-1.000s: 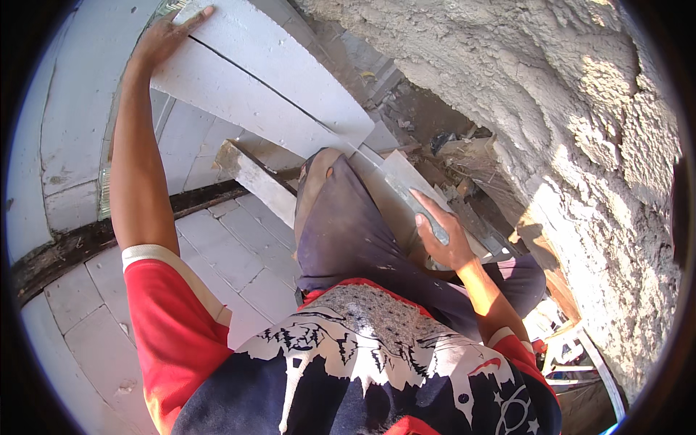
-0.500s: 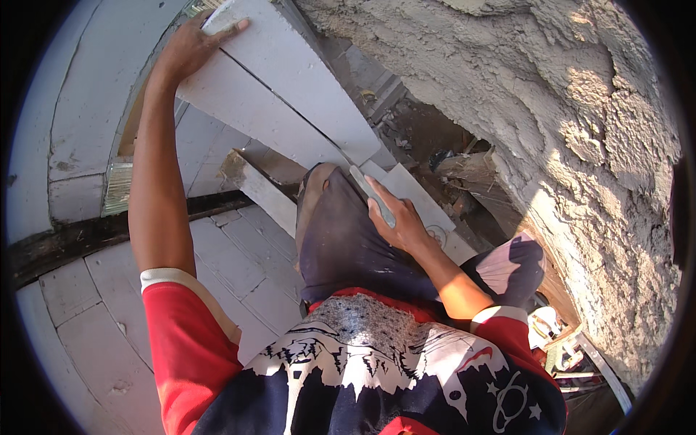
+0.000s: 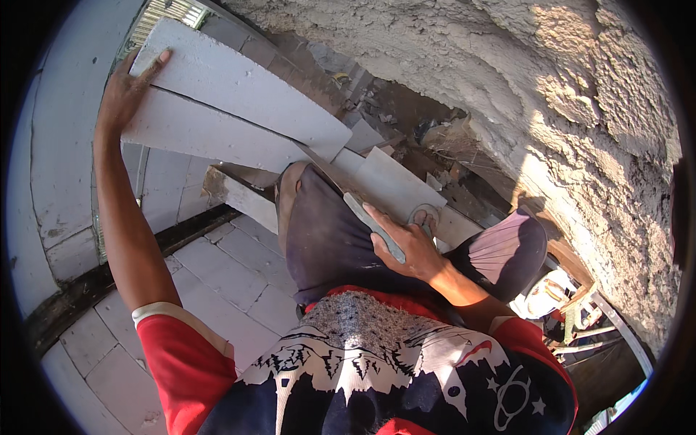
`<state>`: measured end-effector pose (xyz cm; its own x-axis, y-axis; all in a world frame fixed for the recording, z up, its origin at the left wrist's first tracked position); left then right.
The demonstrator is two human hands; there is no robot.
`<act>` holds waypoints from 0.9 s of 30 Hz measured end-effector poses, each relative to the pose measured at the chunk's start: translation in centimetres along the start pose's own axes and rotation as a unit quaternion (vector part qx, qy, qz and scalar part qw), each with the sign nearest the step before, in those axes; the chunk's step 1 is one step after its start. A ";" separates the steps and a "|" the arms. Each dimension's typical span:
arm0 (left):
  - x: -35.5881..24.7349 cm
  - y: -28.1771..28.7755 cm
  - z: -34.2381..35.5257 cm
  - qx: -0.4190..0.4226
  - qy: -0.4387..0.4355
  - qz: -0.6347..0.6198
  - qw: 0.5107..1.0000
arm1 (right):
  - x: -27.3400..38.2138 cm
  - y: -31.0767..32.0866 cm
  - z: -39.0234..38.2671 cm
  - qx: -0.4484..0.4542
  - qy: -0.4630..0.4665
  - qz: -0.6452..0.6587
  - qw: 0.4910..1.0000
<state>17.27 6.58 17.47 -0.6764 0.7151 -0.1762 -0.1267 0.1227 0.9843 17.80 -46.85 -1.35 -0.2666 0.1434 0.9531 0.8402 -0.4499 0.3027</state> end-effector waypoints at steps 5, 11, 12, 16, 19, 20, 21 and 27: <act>-3.6 -0.5 0.1 0.020 -0.011 -0.019 1.000 | 2.2 -0.8 4.0 0.026 -0.038 -0.045 0.998; -1.4 0.5 -0.6 -0.026 -0.011 0.001 1.000 | -0.5 -2.1 7.8 0.068 -0.083 0.018 0.994; -1.4 0.7 -0.4 -0.014 -0.026 0.008 1.000 | 0.0 -1.2 6.6 0.069 -0.066 0.030 0.995; -2.3 -0.1 1.1 -0.004 -0.092 0.027 0.995 | 2.3 2.3 4.8 0.080 -0.040 0.045 0.995; -6.6 -0.4 0.6 0.008 -0.071 0.003 0.997 | 1.0 3.8 4.8 0.062 -0.069 0.044 0.995; -7.5 1.7 -0.5 0.015 -0.042 0.015 0.999 | 1.5 2.6 5.3 0.053 -0.068 0.049 0.995; -7.3 1.9 -0.6 0.017 -0.038 0.029 0.999 | 2.0 1.7 5.8 0.039 -0.074 0.039 0.996; -5.0 1.6 0.2 0.006 -0.055 0.015 0.998 | 6.3 -1.1 -0.6 0.015 -0.031 -0.037 0.999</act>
<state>20.56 3.34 19.92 -0.5956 0.7900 -0.1454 -0.0984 0.1079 0.9893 14.91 -45.98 4.27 -0.2996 0.2299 0.9259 0.8333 -0.4096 0.3714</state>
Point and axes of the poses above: each hand's wrist, its own z-axis towards the middle knuckle, its own y-axis out of the back of the hand, x = y × z, the point moved 4 cm from there along z, towards the middle knuckle, and after that the axes turned 2 degrees about y, right-handed, at the moved point
